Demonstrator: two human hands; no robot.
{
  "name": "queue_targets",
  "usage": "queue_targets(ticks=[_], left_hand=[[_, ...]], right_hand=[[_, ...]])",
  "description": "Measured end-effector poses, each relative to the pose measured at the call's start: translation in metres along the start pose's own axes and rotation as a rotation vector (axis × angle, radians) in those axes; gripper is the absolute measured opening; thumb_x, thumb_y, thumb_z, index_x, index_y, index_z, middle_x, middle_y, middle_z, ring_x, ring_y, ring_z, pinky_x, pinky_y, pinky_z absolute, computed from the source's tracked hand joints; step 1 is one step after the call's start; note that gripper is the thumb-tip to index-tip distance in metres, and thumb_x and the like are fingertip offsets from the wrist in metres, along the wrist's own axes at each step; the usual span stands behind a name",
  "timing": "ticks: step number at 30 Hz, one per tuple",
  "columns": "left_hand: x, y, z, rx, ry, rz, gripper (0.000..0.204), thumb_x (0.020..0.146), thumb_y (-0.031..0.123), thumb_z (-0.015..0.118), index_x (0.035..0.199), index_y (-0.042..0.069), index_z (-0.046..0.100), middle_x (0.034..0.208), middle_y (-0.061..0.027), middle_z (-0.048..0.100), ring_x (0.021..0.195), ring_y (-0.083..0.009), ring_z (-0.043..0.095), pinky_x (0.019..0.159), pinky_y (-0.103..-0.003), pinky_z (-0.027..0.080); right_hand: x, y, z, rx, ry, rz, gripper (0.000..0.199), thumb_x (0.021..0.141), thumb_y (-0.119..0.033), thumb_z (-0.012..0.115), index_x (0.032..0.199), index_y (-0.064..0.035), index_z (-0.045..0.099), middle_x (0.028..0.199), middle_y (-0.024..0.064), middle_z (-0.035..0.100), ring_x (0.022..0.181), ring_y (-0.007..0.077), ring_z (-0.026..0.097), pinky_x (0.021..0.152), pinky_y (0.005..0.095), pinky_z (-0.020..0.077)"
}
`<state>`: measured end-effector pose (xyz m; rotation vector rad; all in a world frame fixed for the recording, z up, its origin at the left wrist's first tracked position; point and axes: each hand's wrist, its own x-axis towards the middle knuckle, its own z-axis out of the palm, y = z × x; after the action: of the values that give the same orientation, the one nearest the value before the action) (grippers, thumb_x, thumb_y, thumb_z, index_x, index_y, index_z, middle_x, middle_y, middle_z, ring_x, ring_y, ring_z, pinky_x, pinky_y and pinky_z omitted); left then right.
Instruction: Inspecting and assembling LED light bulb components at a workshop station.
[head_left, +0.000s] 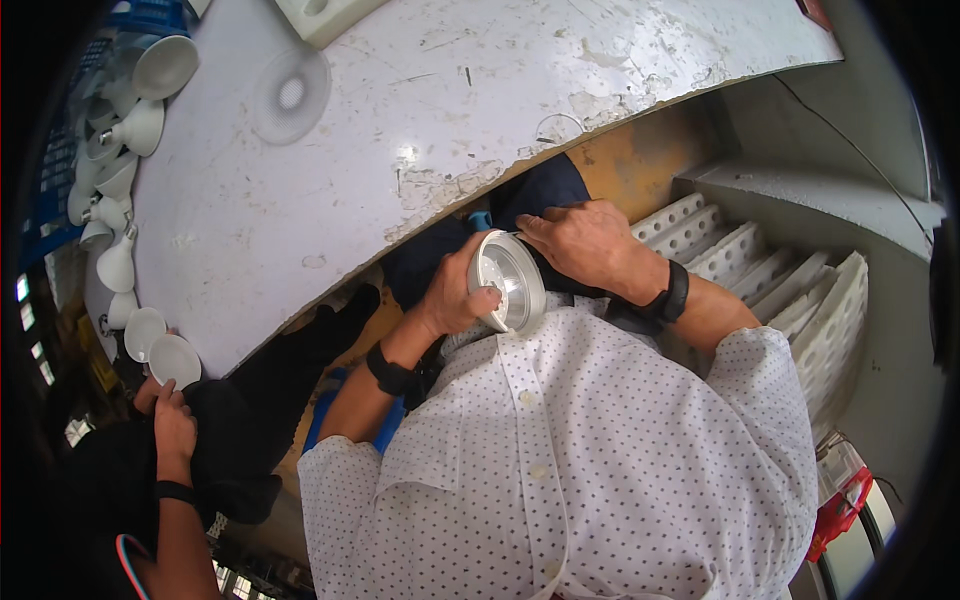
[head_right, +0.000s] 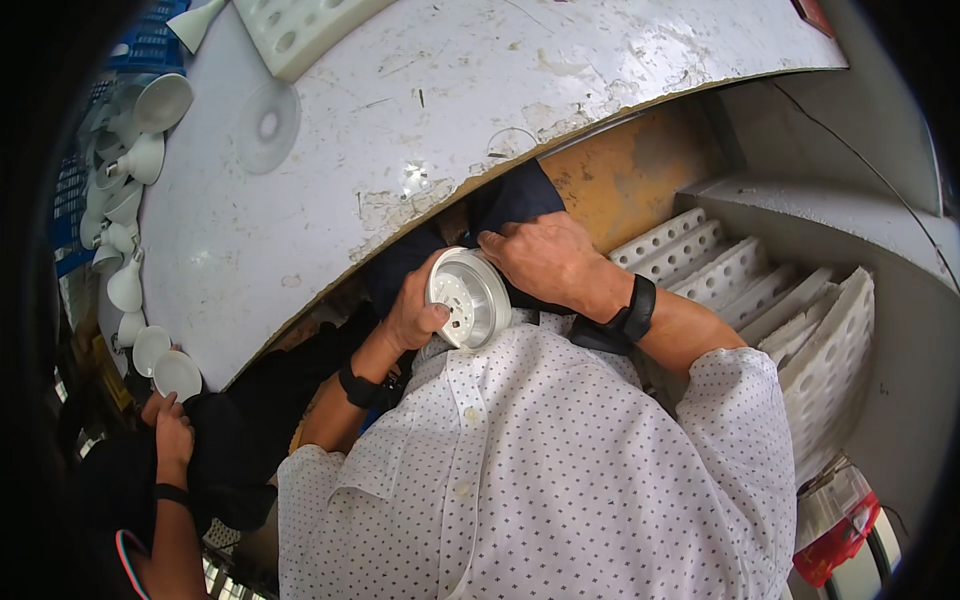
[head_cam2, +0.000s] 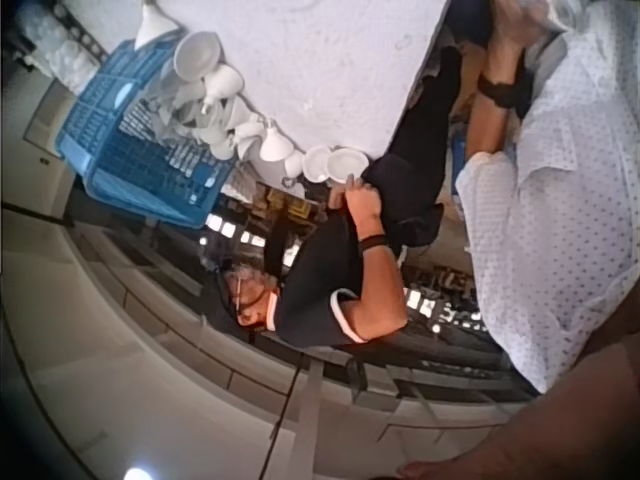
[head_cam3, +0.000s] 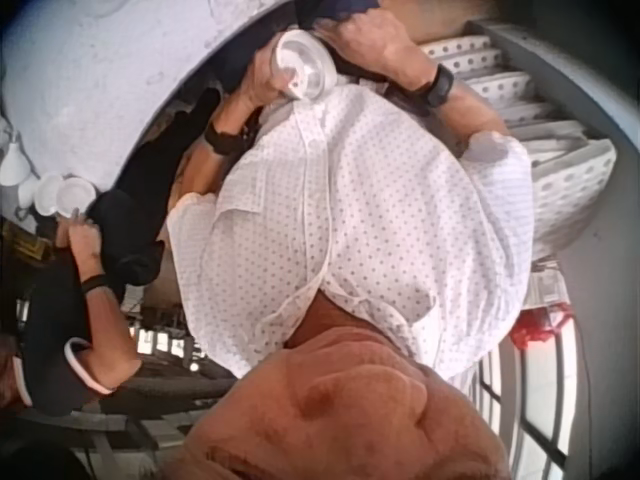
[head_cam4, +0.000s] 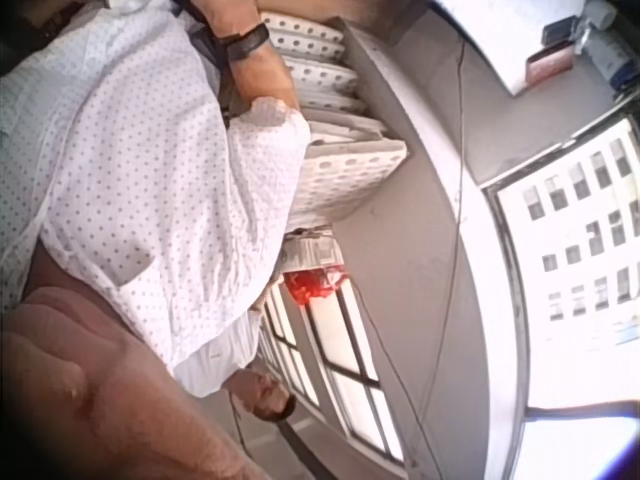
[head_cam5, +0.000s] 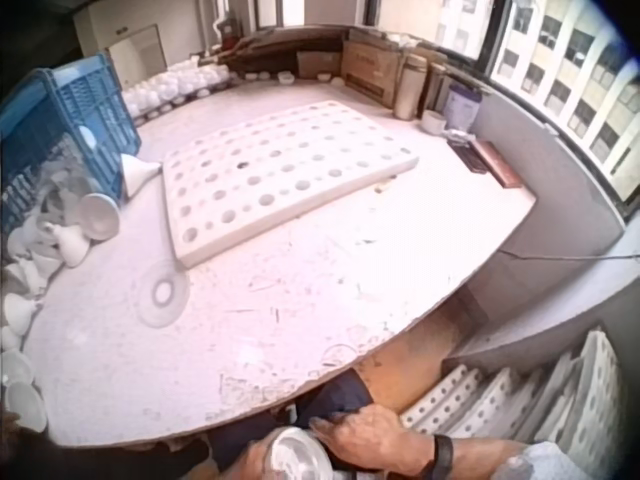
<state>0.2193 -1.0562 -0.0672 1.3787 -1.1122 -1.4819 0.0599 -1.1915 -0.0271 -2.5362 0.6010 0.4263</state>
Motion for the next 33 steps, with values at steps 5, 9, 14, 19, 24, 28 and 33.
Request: queue_targets(ticks=[5, 9, 14, 19, 24, 28, 33], left_hand=[[-0.002, -0.01, 0.0, -0.352, -0.058, -0.079, 0.07, 0.07, 0.049, 0.05, 0.117, -0.004, 0.044, 0.1, -0.0118, 0.058, 0.092, -0.0174, 0.055, 0.08, -0.029, 0.044], [0.002, -0.008, -0.007, -0.424, -0.166, -0.18, 0.067, 0.072, 0.047, 0.049, 0.116, -0.003, 0.044, 0.103, -0.0101, 0.056, 0.094, -0.0163, 0.053, 0.082, -0.029, 0.043], [-0.001, -0.015, -0.004, -0.303, -0.022, -0.097, 0.075, 0.075, 0.054, 0.049, 0.122, -0.003, 0.037, 0.105, -0.0114, 0.055, 0.096, -0.0176, 0.052, 0.084, -0.029, 0.041], [-0.007, -0.005, 0.003, -0.141, 0.038, -0.023, 0.087, 0.07, 0.063, 0.053, 0.121, -0.005, 0.037, 0.111, -0.0169, 0.053, 0.103, -0.0224, 0.053, 0.087, -0.032, 0.042], [-0.003, 0.002, 0.0, 0.036, 0.037, 0.015, 0.084, 0.065, 0.058, 0.058, 0.118, -0.005, 0.04, 0.101, -0.0194, 0.059, 0.095, -0.0268, 0.059, 0.081, -0.034, 0.046], [0.003, 0.005, -0.003, 0.069, -0.008, -0.01, 0.081, 0.064, 0.055, 0.057, 0.116, -0.005, 0.042, 0.097, -0.0184, 0.06, 0.089, -0.0264, 0.061, 0.077, -0.034, 0.048], [0.005, 0.0, -0.005, -0.033, -0.063, -0.051, 0.077, 0.065, 0.053, 0.054, 0.114, -0.005, 0.044, 0.095, -0.0165, 0.06, 0.085, -0.0224, 0.06, 0.076, -0.032, 0.047]], right_hand=[[0.002, -0.001, 0.009, 0.038, 0.27, -0.099, 0.023, 0.081, -0.029, 0.055, 0.096, -0.014, 0.064, 0.069, 0.0029, 0.062, 0.059, 0.0211, 0.061, 0.051, 0.0334, 0.0481], [0.001, 0.007, 0.014, 0.06, 0.272, -0.104, 0.023, 0.082, -0.029, 0.055, 0.097, -0.0145, 0.064, 0.067, 0.003, 0.061, 0.058, 0.0213, 0.06, 0.051, 0.0338, 0.0479], [-0.012, 0.017, 0.015, -0.037, 0.032, -0.042, 0.023, 0.085, -0.029, 0.051, 0.099, -0.0166, 0.063, 0.069, 0.0048, 0.063, 0.06, 0.0238, 0.061, 0.053, 0.0344, 0.0485], [-0.011, 0.012, 0.009, 0.0, -0.079, -0.009, 0.024, 0.087, -0.029, 0.045, 0.089, -0.0124, 0.062, 0.07, 0.0086, 0.063, 0.064, 0.0262, 0.063, 0.057, 0.0372, 0.0497], [-0.003, 0.012, 0.011, 0.029, 0.008, -0.062, 0.024, 0.087, -0.029, 0.046, 0.09, -0.012, 0.063, 0.07, 0.0082, 0.063, 0.064, 0.025, 0.063, 0.057, 0.0362, 0.0495], [0.003, 0.014, 0.007, -0.02, 0.054, -0.084, 0.025, 0.085, -0.032, 0.05, 0.099, -0.0169, 0.064, 0.071, 0.0052, 0.064, 0.061, 0.0244, 0.062, 0.054, 0.034, 0.0488], [0.005, 0.014, 0.009, -0.017, 0.151, -0.111, 0.026, 0.083, -0.033, 0.053, 0.099, -0.0163, 0.065, 0.068, 0.0038, 0.063, 0.057, 0.0233, 0.061, 0.051, 0.0328, 0.048]])
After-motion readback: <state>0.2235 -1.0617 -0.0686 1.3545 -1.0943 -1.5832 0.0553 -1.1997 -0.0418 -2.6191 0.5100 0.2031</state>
